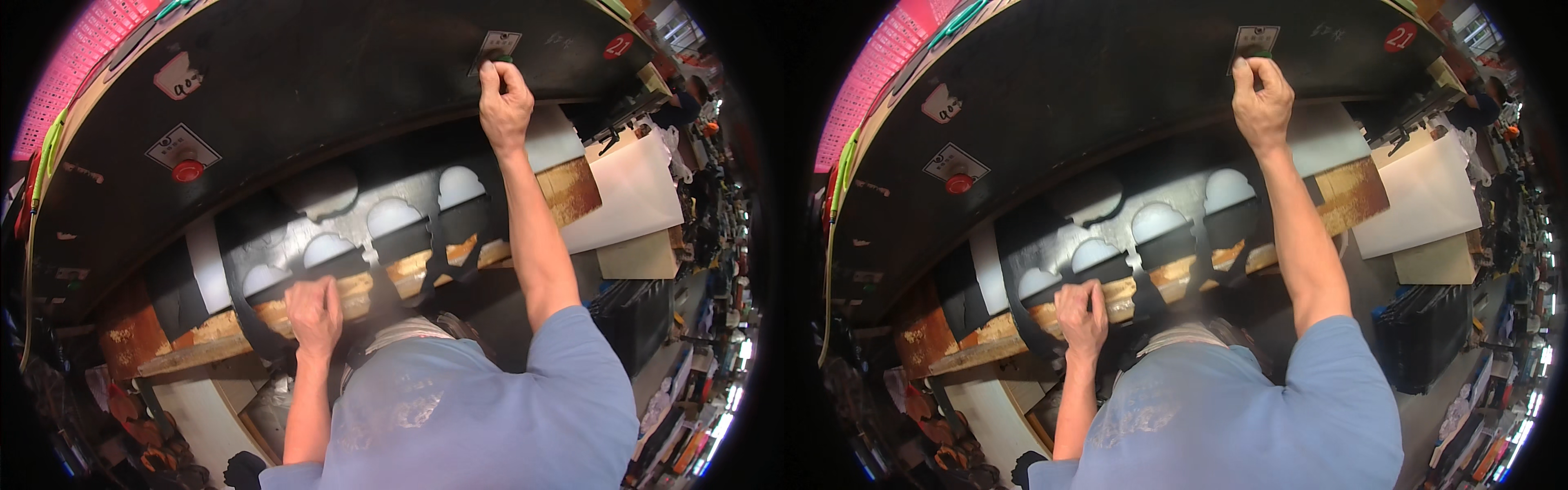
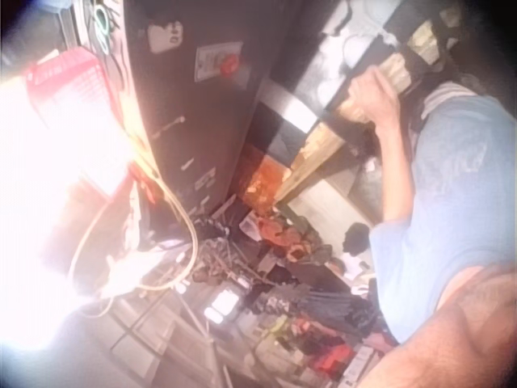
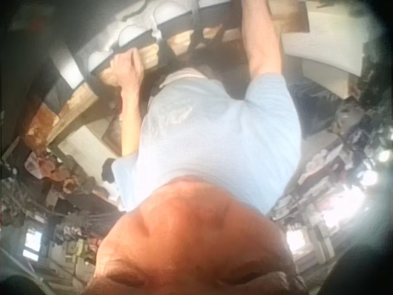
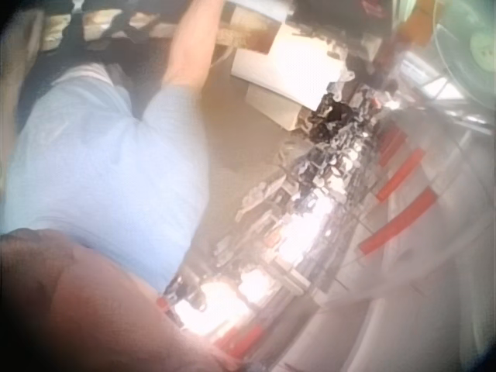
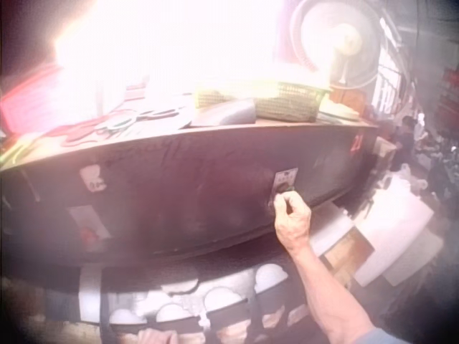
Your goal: The person repeatedly feeds black rubber sheets through a roller machine, pressing and smoothing them by hand. They remove cutouts and scraps, then stack the processed sheets on the floor.
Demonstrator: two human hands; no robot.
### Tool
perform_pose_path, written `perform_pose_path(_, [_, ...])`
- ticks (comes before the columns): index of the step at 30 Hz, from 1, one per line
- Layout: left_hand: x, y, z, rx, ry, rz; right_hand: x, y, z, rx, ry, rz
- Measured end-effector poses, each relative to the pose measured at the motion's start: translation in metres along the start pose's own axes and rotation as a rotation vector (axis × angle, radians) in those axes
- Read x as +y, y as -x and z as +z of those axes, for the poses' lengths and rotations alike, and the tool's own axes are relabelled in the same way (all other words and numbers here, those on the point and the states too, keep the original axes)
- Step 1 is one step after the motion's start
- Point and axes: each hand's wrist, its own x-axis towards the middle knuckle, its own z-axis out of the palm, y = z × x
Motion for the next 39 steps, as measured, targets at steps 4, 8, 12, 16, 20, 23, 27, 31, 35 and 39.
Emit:
perform_pose_path(4, [0.004,-0.006,-0.002,0.036,-0.04,0.056,-0.002,0.036,-0.046,-0.184,0.021,0.038])
perform_pose_path(8, [0.019,-0.002,0.004,0.022,-0.122,0.056,-0.023,0.122,-0.082,-0.277,-0.039,0.372])
perform_pose_path(12, [0.054,0.01,0.028,0.048,0.065,0.013,-0.027,0.18,-0.09,-0.646,0.155,0.068])
perform_pose_path(16, [0.066,0.01,0.043,0.05,-0.077,-0.081,-0.013,0.183,-0.089,-0.536,0.034,0.316])
perform_pose_path(20, [0.067,0.012,0.043,0.064,-0.087,-0.072,-0.009,0.179,-0.092,-0.593,-0.039,0.417])
perform_pose_path(23, [0.068,0.013,0.042,0.037,-0.063,-0.11,-0.011,0.175,-0.092,-0.542,-0.107,0.524])
perform_pose_path(27, [0.071,0.012,0.045,0.024,-0.056,-0.159,-0.019,0.17,-0.085,-0.479,-0.119,0.582])
perform_pose_path(31, [0.069,0.013,0.038,-0.037,-0.047,-0.187,-0.034,0.177,-0.046,-0.51,-0.205,0.341])
perform_pose_path(35, [0.038,0.003,0.008,-0.266,0.188,-0.406,-0.05,0.181,0.048,-0.67,-0.108,-0.025])
perform_pose_path(39, [-0.027,-0.039,-0.011,-0.096,0.221,-0.505,-0.072,0.195,0.129,-0.934,0.064,-0.126])
